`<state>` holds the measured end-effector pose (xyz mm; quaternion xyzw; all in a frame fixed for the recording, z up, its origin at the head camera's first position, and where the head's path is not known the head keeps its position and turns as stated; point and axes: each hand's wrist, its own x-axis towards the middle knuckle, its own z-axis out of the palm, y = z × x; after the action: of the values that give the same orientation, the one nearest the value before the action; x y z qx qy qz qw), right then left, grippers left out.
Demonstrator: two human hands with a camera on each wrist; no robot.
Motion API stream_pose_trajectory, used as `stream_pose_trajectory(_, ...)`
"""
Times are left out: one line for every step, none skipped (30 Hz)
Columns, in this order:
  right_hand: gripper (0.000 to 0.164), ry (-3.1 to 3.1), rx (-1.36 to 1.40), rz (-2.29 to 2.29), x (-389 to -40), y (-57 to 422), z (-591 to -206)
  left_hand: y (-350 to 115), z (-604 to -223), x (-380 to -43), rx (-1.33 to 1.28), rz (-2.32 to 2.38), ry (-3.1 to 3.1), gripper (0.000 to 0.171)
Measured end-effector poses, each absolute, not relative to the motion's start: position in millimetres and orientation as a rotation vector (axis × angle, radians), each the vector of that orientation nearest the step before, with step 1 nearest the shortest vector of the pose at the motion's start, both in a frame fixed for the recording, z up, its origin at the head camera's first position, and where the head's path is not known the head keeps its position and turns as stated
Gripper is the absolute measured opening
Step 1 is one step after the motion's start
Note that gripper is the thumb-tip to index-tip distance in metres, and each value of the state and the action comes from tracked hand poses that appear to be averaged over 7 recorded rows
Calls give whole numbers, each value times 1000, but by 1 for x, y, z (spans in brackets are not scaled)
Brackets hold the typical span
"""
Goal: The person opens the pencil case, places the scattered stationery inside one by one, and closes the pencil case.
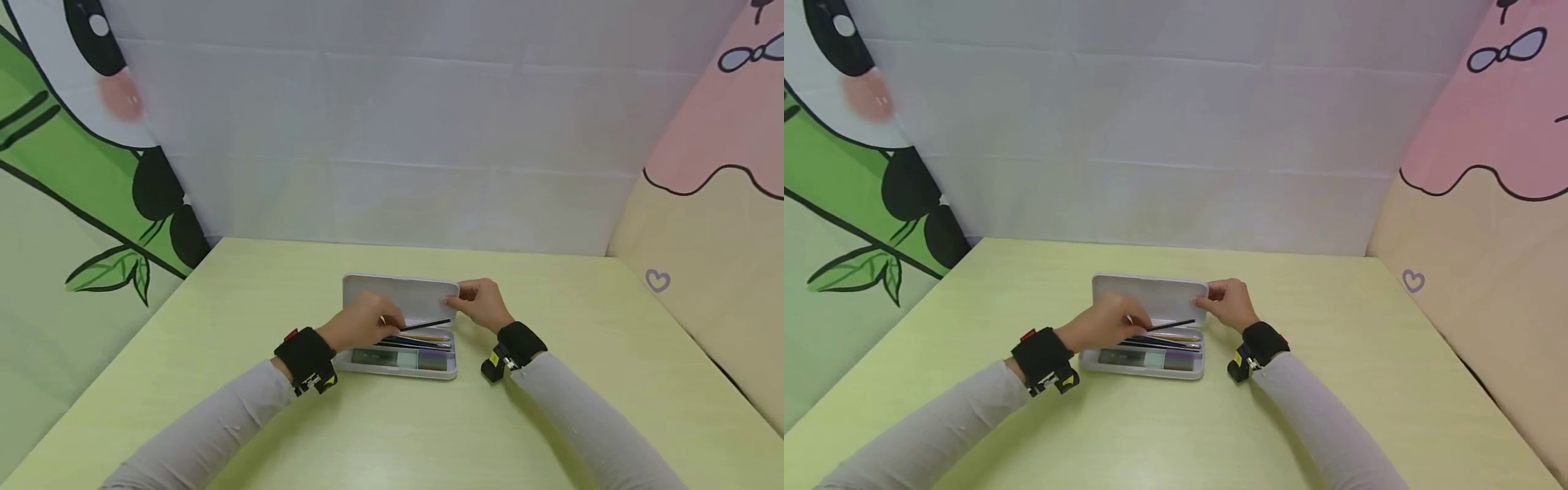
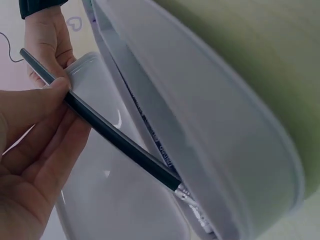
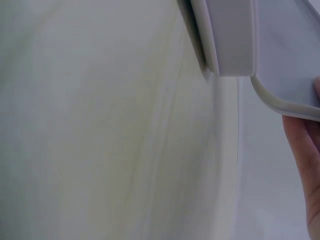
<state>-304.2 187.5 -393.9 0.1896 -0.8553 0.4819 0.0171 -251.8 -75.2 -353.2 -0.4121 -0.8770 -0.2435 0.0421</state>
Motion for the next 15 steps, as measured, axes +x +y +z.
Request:
stream_pose_trajectory(22,-2658,590,1502,-304,187,-394,-75,-355,-252,-1271,-725,-2690,7)
stream_pose_trajectory(22,-2659,589,1505,-304,187,-395,-74,-357,-252,-1279,-711,-2701,6)
stream_pose_trajectory(23,-2659,593,1501,-304,187,-395,-74,-358,-252,-1277,-715,-2723,7)
stream_pose_trajectory(23,-2659,582,1509,-303,187,-396,-74,-359,-251,-1280,-717,-2743,7)
stream_pose_trajectory(23,-2658,575,1520,-303,187,-396,-73,-360,-251,-1281,-720,-2763,7)
stream_pose_trajectory(23,-2658,569,1526,-303,186,-397,-73,-361,-251,-1282,-726,-2782,8)
stream_pose_trajectory(23,-2659,567,1527,-303,186,-397,-73,-362,-251,-1283,-729,-2798,8)
stream_pose_trajectory(24,-2660,566,1526,-303,186,-397,-74,-362,-250,-1287,-733,-2812,8)
stream_pose_trajectory(24,-2660,567,1524,-303,186,-398,-74,-363,-250,-1291,-734,-2821,9)
stream_pose_trajectory(24,-2661,561,1533,-303,186,-398,-74,-363,-250,-1297,-731,-2826,8)
stream_pose_trajectory(24,-2661,562,1532,-303,186,-398,-74,-363,-250,-1302,-733,-2829,9)
stream_pose_trajectory(24,-2661,563,1531,-303,186,-398,-75,-363,-250,-1305,-732,-2831,9)
stream_pose_trajectory(23,-2660,566,1528,-303,186,-397,-76,-363,-250,-1306,-736,-2833,9)
stream_pose_trajectory(23,-2657,574,1523,-304,186,-397,-76,-363,-250,-1305,-744,-2835,10)
stream_pose_trajectory(23,-2655,580,1518,-304,186,-396,-77,-363,-249,-1300,-750,-2835,10)
